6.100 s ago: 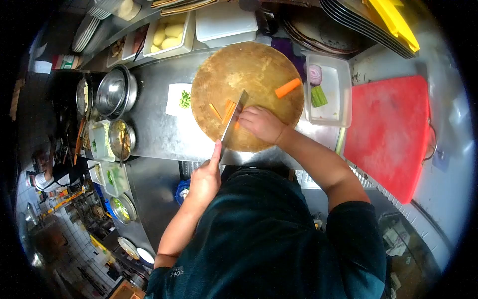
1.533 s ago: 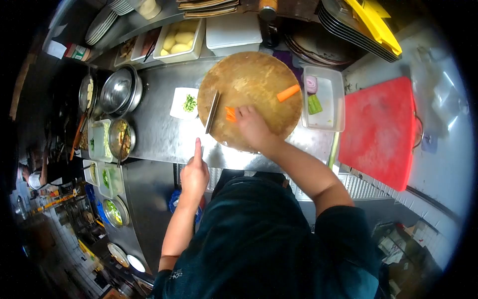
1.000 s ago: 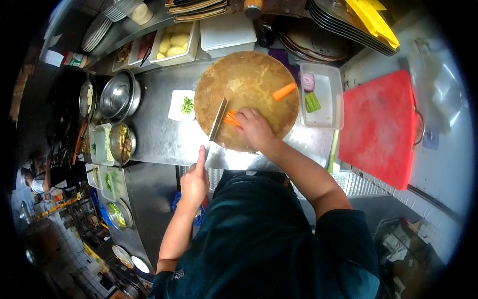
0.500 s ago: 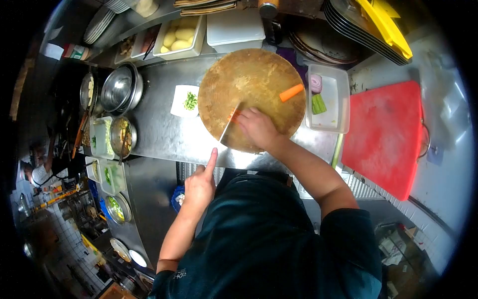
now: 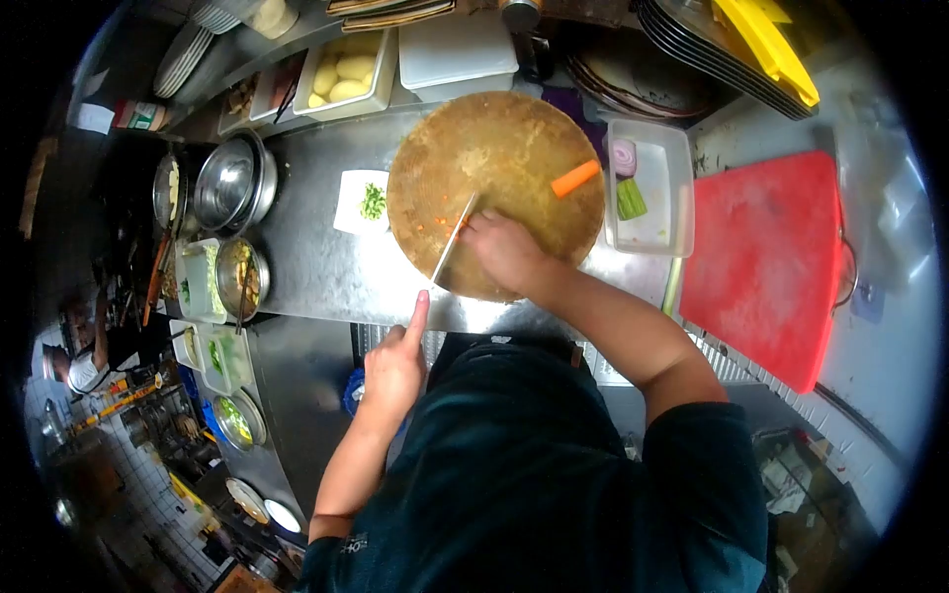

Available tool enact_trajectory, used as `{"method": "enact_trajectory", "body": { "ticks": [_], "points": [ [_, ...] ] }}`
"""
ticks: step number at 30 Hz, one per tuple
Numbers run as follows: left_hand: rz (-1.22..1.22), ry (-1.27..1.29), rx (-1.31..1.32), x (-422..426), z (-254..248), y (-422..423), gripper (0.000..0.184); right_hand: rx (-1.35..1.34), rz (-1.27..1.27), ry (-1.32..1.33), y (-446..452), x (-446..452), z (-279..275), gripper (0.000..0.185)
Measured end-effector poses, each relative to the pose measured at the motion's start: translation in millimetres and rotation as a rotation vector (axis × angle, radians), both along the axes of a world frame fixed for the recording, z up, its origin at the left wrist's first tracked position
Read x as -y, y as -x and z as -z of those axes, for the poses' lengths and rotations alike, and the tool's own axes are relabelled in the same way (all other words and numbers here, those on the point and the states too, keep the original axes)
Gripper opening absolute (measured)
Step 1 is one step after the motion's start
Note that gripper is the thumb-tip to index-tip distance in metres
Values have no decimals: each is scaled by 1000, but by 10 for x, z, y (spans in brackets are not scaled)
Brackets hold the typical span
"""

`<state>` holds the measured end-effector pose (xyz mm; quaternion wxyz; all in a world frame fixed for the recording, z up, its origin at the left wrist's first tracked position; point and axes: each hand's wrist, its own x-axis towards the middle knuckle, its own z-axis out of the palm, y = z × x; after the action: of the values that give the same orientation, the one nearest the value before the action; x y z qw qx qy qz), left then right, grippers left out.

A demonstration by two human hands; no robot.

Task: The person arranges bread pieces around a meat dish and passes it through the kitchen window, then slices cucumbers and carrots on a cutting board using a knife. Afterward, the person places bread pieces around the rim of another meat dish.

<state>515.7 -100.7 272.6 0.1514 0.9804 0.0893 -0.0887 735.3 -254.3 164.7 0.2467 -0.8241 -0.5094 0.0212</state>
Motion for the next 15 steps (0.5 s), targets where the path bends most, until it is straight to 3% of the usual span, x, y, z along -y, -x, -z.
{"method": "enact_trajectory", "body": {
  "ticks": [6, 12, 15],
  "points": [
    [-12, 14, -48, 8, -30, -15, 93, 19, -7, -11, -9, -21, 12, 32],
    [-31, 8, -59, -2, 254, -74, 96, -19, -16, -1, -22, 18, 14, 30],
    [-23, 26, -16, -10, 99, -28, 96, -21, -9, -29, -39, 10, 13, 29]
  ]
}}
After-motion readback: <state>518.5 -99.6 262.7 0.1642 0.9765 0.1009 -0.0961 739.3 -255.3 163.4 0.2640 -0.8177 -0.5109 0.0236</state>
